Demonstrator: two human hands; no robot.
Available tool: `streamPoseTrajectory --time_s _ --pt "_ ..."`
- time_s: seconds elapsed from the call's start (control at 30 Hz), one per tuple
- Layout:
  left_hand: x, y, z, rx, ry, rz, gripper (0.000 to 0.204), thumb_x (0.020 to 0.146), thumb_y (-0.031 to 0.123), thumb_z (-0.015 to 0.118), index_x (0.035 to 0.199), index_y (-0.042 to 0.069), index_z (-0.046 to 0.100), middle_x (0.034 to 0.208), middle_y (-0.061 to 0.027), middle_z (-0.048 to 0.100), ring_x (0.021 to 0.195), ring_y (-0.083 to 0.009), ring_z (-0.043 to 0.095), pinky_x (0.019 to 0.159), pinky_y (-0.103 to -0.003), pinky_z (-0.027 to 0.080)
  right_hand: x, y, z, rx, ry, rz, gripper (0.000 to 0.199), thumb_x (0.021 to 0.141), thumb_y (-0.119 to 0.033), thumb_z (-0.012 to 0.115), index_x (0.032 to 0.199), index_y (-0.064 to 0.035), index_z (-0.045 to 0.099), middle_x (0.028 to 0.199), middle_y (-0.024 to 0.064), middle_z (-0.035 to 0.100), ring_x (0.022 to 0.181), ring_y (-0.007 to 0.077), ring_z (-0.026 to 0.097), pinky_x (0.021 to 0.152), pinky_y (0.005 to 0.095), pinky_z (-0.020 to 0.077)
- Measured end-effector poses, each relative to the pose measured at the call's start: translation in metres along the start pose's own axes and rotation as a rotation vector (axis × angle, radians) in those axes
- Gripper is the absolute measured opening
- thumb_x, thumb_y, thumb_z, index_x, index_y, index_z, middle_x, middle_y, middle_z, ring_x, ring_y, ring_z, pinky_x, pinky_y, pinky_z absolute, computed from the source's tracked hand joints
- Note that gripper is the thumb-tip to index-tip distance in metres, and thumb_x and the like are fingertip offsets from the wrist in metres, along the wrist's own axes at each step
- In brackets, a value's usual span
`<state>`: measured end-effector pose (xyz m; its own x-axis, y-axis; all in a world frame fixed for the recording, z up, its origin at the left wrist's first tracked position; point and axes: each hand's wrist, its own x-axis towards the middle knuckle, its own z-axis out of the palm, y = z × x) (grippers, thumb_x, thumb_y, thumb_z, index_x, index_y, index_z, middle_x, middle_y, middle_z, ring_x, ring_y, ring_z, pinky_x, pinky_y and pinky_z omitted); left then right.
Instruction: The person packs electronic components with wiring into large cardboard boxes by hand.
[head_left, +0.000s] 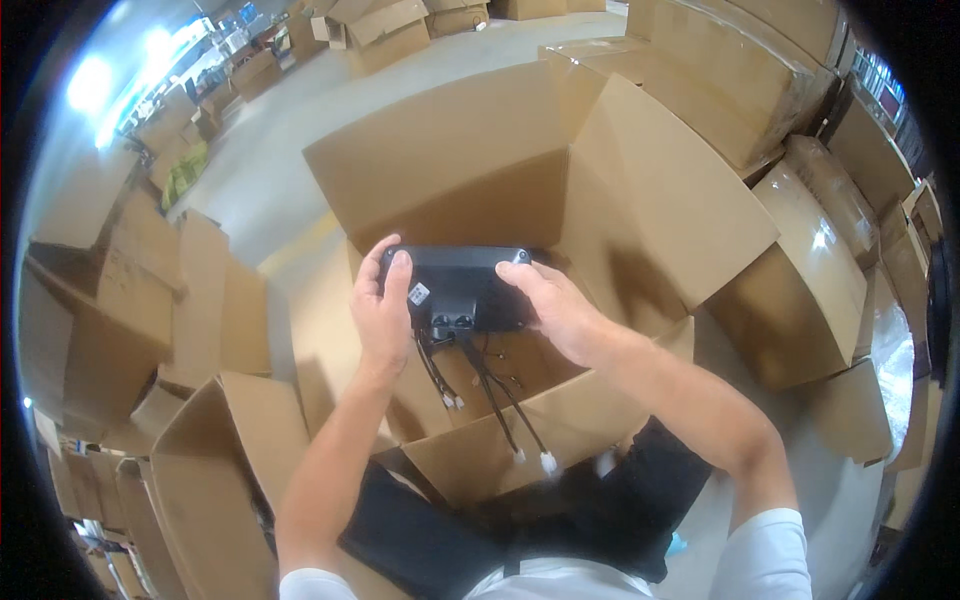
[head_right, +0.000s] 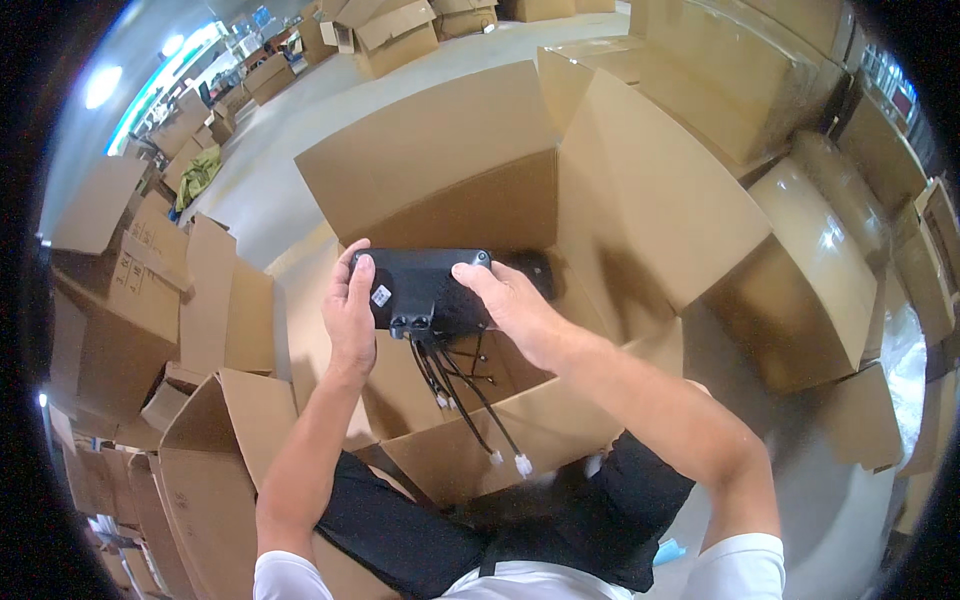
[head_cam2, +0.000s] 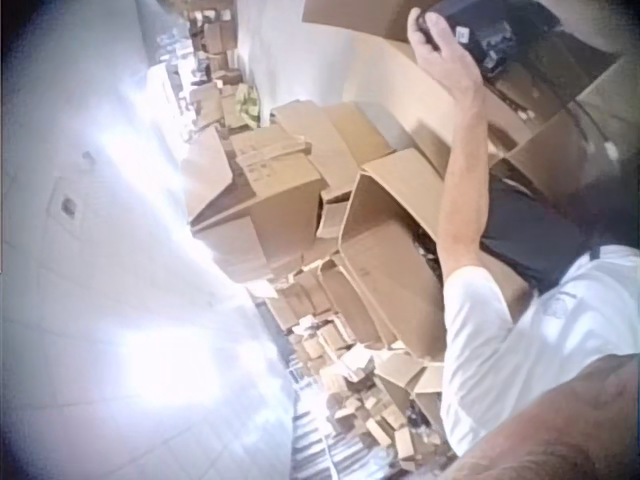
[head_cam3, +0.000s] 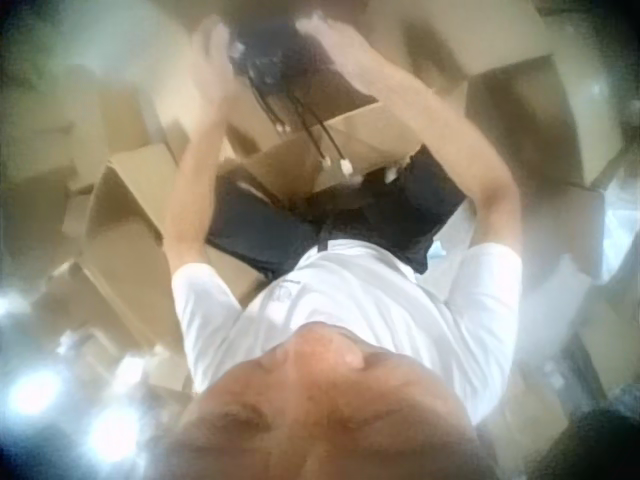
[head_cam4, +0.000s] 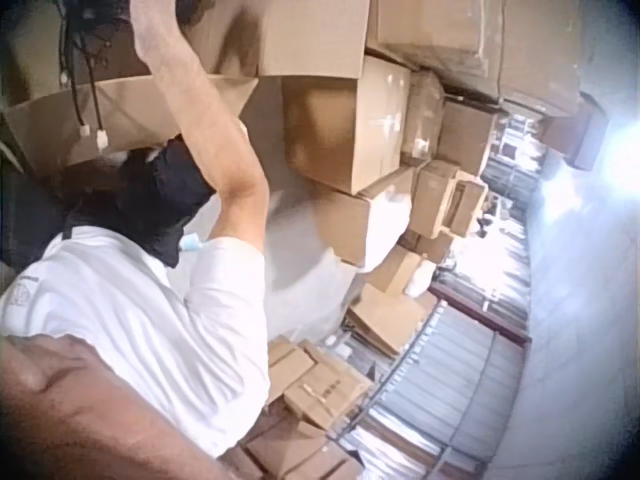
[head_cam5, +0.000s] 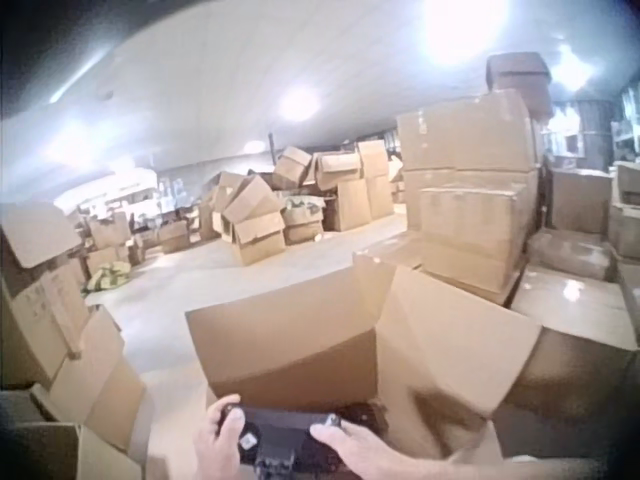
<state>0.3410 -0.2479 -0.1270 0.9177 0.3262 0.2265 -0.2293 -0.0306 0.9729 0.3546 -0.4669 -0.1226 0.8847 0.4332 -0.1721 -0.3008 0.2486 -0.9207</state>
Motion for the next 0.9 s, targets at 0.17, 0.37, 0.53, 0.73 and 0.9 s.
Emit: streamPoseTrajectory --time_s 0.17,0.37,0.53,0.73,0.9 --pt "0.008 0.004 -0.005 -0.012 -0.039 -0.003 0.046 0.104 0.033 0.058 0.135 -0.001 0.056 0.115 -0.0057 0.065 0.104 -0.0131 0.060 0.094 -0.030 0.049 0.002 -0.030 -0.004 -0.138 -0.123 0.101 0.050 0.095 -0.036 0.070 0.128 0.0004 0.059 0.117 0.0093 0.066 0.103 0.0169 0.065 0.087 0.0366 0.0585" --pt "-0.010 -0.035 0.022 -0.323 -0.381 -0.458 0.052 0.101 0.051 0.053 0.126 0.006 0.056 0.106 -0.0084 0.069 0.110 -0.0181 0.063 0.096 -0.035 0.048 0.061 -0.037 -0.027 0.195 -0.051 -0.005 0.044 0.094 -0.032 0.072 0.124 -0.0028 0.060 0.116 0.0089 0.068 0.108 0.0197 0.065 0.094 0.0420 0.0555" --pt "0.003 -0.087 0.026 0.055 -0.533 -0.658 0.021 0.091 0.007 0.067 0.110 -0.003 0.064 0.073 -0.0048 0.064 0.061 -0.0165 0.066 0.060 -0.030 0.055 0.126 0.009 -0.102 0.043 0.309 0.149 0.036 0.090 -0.031 0.076 0.116 -0.0085 0.065 0.110 0.0073 0.069 0.114 0.0201 0.059 0.096 0.0425 0.0503" --pt "0.090 -0.203 0.039 0.837 -0.579 0.341 0.031 0.086 0.012 0.067 0.113 -0.004 0.069 0.093 -0.0195 0.071 0.089 -0.0342 0.071 0.080 -0.043 0.056 0.174 0.110 -0.191 -0.125 0.731 0.383 0.031 0.089 -0.031 0.076 0.109 -0.0102 0.064 0.105 0.0079 0.070 0.084 0.0216 0.068 0.070 0.0401 0.0566" --pt "0.131 -0.276 0.132 0.977 -0.585 0.267 0.017 0.083 0.002 0.062 0.098 0.001 0.070 0.101 -0.0178 0.067 0.101 -0.0408 0.065 0.087 -0.049 0.052 0.200 0.173 -0.278 -0.261 1.024 0.141 0.049 0.086 -0.024 0.080 0.120 0.0030 0.058 0.109 0.0134 0.069 0.099 0.0259 0.068 0.086 0.0467 0.0546"
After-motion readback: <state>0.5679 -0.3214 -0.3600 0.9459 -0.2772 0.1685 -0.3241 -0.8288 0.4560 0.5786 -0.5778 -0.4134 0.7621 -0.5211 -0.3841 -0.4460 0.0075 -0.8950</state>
